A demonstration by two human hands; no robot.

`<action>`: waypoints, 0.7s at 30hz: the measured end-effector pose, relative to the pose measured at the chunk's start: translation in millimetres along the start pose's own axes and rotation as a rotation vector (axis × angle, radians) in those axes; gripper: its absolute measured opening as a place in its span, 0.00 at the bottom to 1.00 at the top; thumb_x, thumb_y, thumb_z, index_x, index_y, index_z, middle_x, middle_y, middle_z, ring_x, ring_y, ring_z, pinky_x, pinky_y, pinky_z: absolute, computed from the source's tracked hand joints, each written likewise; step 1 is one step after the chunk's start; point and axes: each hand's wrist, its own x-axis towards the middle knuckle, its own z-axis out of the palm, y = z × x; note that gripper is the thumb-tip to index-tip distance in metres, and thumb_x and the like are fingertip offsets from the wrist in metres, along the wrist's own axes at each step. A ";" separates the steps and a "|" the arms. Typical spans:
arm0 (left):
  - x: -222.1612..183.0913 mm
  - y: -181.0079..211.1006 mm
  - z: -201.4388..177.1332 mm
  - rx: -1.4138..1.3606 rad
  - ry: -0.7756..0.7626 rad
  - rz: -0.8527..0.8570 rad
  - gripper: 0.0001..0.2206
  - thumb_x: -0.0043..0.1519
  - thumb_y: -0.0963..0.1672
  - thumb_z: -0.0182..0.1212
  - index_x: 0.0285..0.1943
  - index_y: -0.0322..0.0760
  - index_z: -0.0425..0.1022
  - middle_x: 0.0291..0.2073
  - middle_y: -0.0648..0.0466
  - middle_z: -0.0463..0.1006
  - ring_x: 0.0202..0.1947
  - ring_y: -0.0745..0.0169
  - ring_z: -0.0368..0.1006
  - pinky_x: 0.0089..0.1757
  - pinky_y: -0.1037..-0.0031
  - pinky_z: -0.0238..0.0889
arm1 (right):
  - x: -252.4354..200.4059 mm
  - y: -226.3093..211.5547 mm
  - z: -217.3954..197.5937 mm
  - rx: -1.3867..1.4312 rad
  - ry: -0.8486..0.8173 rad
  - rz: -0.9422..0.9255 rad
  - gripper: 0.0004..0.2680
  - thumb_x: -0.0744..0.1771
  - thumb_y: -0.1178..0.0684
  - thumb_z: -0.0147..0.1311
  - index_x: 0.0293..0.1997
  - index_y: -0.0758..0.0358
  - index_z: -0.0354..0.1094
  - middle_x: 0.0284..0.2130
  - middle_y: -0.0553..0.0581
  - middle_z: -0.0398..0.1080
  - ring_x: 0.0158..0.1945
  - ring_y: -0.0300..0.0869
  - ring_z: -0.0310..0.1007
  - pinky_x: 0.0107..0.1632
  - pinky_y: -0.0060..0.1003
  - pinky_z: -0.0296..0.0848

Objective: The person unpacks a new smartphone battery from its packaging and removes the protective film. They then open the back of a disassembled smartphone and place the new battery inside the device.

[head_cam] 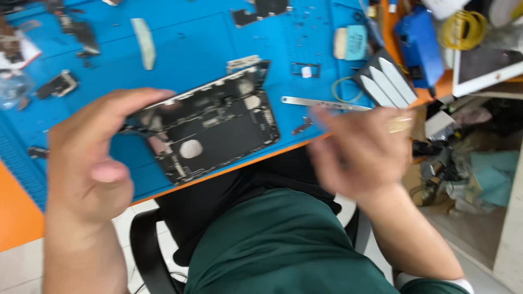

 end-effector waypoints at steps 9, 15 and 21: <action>-4.1 -0.8 4.8 0.015 0.049 -0.065 0.51 0.69 0.65 0.21 0.67 0.17 0.76 0.61 0.32 0.81 0.63 0.37 0.79 0.57 0.58 0.72 | -68.3 86.6 -19.4 -0.113 0.077 0.149 0.18 0.74 0.42 0.71 0.59 0.73 0.82 0.53 0.70 0.79 0.51 0.60 0.80 0.58 0.55 0.69; -4.8 0.1 6.0 0.042 0.080 -0.073 0.52 0.70 0.65 0.21 0.67 0.13 0.77 0.61 0.30 0.81 0.62 0.35 0.79 0.55 0.58 0.70 | -77.0 96.2 -17.9 -0.159 0.005 0.083 0.10 0.77 0.50 0.68 0.59 0.68 0.83 0.56 0.66 0.84 0.53 0.58 0.79 0.57 0.49 0.67; -1.6 3.2 4.4 0.049 0.075 -0.089 0.47 0.71 0.63 0.23 0.68 0.19 0.77 0.39 0.43 0.82 0.44 0.51 0.81 0.47 0.66 0.69 | -99.7 105.0 -9.4 0.005 0.140 0.212 0.09 0.79 0.65 0.53 0.56 0.85 0.81 0.43 0.73 0.82 0.47 0.65 0.84 0.56 0.55 0.72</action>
